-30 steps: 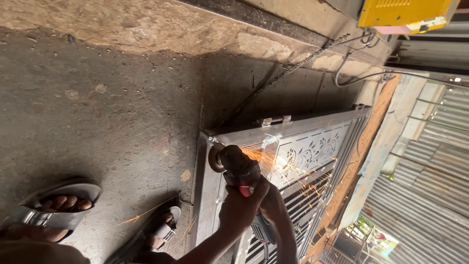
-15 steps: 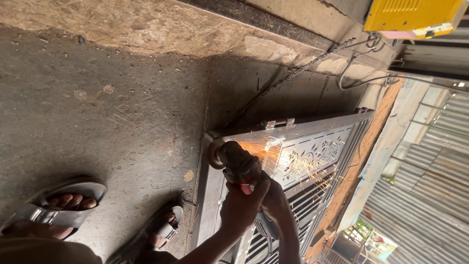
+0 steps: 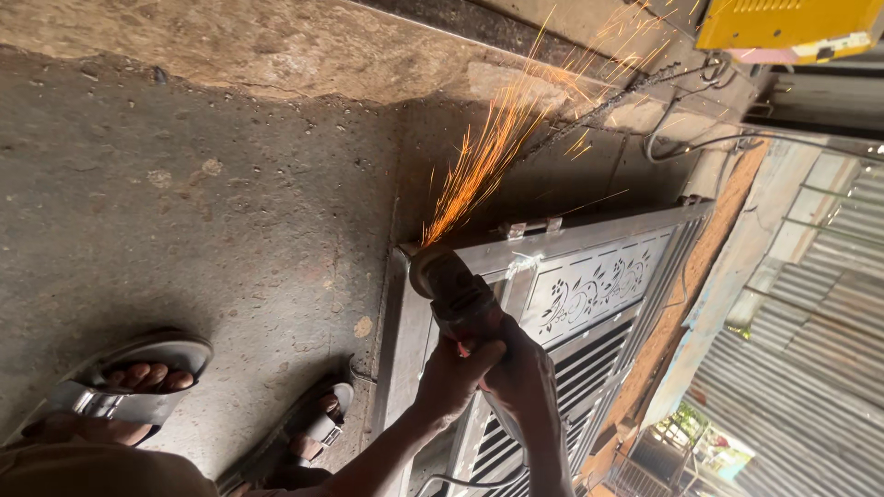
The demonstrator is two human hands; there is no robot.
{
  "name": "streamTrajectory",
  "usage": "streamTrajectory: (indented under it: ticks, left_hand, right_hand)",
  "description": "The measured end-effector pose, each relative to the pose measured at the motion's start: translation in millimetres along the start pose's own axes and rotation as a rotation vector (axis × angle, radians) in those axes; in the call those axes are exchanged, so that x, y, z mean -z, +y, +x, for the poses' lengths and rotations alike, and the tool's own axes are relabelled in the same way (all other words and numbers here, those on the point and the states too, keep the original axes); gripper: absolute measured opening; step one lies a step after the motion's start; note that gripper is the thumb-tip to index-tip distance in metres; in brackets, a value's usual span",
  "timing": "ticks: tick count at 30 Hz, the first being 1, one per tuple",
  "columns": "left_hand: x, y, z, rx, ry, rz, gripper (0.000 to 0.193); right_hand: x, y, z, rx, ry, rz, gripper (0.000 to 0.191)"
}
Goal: The person uses an angle grinder to grind weld seams on a decorative metal gate frame lying on the ground, working along the joints with both hands as sparks fly, repositioning the grinder to different corners and edges of the frame.
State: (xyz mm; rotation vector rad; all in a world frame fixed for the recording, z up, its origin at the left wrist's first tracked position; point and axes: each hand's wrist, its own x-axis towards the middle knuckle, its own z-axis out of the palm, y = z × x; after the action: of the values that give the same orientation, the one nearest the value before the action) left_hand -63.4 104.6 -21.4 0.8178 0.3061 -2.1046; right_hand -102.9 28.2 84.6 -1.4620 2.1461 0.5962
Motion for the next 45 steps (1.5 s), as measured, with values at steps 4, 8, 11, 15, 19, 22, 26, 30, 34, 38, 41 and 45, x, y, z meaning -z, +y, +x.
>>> streamTrajectory:
  ticks: [4,8,11,15,19,22,26,30,34,38,41,45]
  left_hand:
    - [6,-9,1,0.123,-0.071,-0.131,0.071]
    - [15,-16,-4,-0.002,-0.082,-0.110,0.068]
    - [19,-13,-5,-0.088,-0.104,-0.100,0.063]
    - [17,0,-8,0.116,-0.165,-0.066,0.061]
    - [21,4,-10,0.026,-0.181,0.007,0.057]
    - [30,-1,-6,-0.025,-0.152,0.017,0.054]
    - [31,-1,-9,0.000,-0.144,-0.064,0.060]
    - [29,13,-23,0.131,-0.153,0.205,0.075]
    - [22,21,-42,0.373,-0.128,0.362,0.080]
    - [26,19,-46,0.306,-0.148,0.297,0.079]
    - [37,24,-38,0.305,-0.077,0.344,0.076]
    - [46,33,-35,0.251,-0.072,0.462,0.076]
  right_hand:
    - [3,-6,-8,0.079,0.022,0.055,0.045]
    - [-7,-9,-10,-0.039,-0.017,-0.053,0.046]
    - [-13,-9,-15,0.080,0.083,-0.012,0.054]
    - [-7,-13,-21,-0.009,0.055,-0.078,0.046]
    - [-7,-23,-25,-0.085,0.010,-0.084,0.048]
    - [-13,-26,-28,-0.018,0.056,-0.067,0.051]
    - [-20,-16,-38,0.039,0.086,0.024,0.047]
    - [-27,0,-38,-0.108,-0.003,-0.071,0.046]
    - [-36,23,-52,-0.142,0.012,-0.034,0.048]
    - [-47,28,-57,-0.129,0.032,-0.014,0.046]
    - [-54,19,-52,-0.007,0.077,0.002,0.047]
    - [-62,13,-53,0.032,0.101,0.062,0.046]
